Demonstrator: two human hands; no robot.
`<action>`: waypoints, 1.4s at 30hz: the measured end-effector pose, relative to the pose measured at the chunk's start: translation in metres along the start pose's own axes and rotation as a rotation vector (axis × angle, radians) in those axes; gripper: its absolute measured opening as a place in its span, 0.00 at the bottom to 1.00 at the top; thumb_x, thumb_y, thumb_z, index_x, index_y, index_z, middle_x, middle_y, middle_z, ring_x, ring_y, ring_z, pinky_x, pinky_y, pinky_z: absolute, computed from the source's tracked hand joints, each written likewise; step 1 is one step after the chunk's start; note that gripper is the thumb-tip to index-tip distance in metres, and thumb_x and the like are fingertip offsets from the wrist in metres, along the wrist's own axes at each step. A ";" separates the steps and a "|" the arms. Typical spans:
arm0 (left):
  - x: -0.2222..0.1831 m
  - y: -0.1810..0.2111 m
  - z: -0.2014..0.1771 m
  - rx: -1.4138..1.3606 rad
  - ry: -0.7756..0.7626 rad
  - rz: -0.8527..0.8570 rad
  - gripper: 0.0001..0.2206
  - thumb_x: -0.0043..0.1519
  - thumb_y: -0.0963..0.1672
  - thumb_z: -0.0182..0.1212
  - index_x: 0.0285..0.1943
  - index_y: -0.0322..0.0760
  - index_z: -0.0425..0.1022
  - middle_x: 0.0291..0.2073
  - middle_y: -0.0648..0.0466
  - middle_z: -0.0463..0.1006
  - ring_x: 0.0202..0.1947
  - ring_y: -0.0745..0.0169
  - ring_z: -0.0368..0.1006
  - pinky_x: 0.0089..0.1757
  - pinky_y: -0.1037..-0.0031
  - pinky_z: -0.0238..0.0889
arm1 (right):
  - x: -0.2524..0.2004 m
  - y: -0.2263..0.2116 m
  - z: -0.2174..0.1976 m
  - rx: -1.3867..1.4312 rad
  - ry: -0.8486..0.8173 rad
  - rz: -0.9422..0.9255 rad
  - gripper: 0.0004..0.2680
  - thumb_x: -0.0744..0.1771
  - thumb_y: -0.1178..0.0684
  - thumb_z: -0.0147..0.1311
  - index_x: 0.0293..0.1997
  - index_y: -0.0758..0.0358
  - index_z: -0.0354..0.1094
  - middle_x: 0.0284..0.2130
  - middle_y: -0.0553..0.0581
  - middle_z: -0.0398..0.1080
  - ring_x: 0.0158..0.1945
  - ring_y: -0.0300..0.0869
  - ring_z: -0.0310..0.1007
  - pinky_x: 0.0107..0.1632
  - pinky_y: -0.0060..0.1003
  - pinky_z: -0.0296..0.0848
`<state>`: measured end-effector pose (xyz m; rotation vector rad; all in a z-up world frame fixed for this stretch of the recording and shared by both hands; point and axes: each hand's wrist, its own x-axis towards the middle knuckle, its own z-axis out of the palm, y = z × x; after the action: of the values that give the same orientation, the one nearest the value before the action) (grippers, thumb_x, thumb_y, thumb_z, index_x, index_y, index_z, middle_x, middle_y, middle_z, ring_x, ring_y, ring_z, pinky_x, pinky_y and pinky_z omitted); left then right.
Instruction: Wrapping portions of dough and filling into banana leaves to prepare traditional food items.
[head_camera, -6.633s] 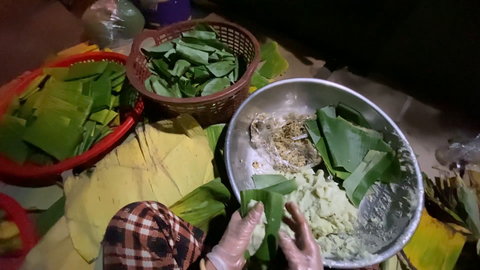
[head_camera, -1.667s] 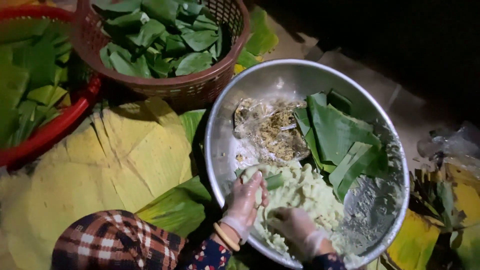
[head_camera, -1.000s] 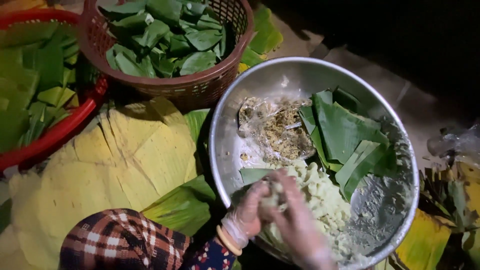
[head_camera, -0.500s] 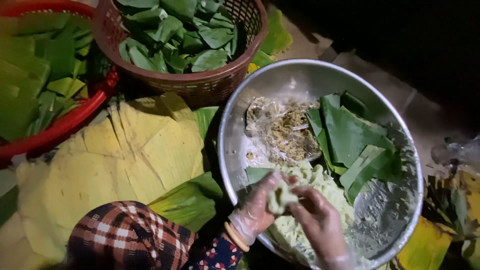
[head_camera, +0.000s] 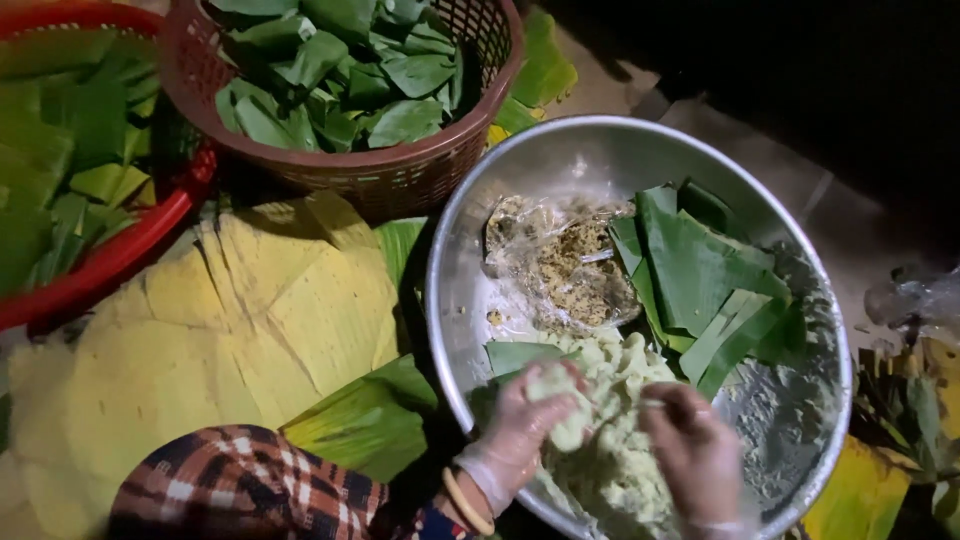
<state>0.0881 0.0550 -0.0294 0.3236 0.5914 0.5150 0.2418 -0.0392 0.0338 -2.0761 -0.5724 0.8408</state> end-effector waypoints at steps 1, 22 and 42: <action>0.002 0.004 -0.003 -0.049 0.071 0.089 0.19 0.54 0.37 0.64 0.56 0.39 0.75 0.44 0.46 0.79 0.38 0.53 0.75 0.38 0.66 0.73 | 0.015 0.015 -0.012 -0.193 -0.056 -0.101 0.08 0.61 0.62 0.61 0.42 0.69 0.78 0.42 0.64 0.82 0.44 0.48 0.83 0.52 0.39 0.85; 0.014 0.015 -0.003 -0.148 0.205 0.154 0.33 0.51 0.35 0.57 0.72 0.34 0.63 0.45 0.39 0.76 0.38 0.50 0.75 0.34 0.65 0.72 | 0.188 -0.023 0.099 -0.364 -0.248 -0.026 0.09 0.67 0.59 0.57 0.51 0.58 0.77 0.39 0.55 0.80 0.28 0.37 0.73 0.32 0.28 0.75; -0.009 0.006 0.006 -0.582 -0.158 0.035 0.18 0.65 0.51 0.52 0.57 0.38 0.75 0.50 0.47 0.78 0.43 0.53 0.72 0.44 0.62 0.67 | -0.019 -0.023 0.073 -0.001 -0.131 0.066 0.34 0.61 0.27 0.36 0.78 0.34 0.34 0.79 0.44 0.31 0.80 0.49 0.33 0.74 0.63 0.41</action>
<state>0.0828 0.0543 -0.0183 -0.1777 0.2631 0.6630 0.1736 -0.0011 0.0261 -2.0615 -0.5770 1.0204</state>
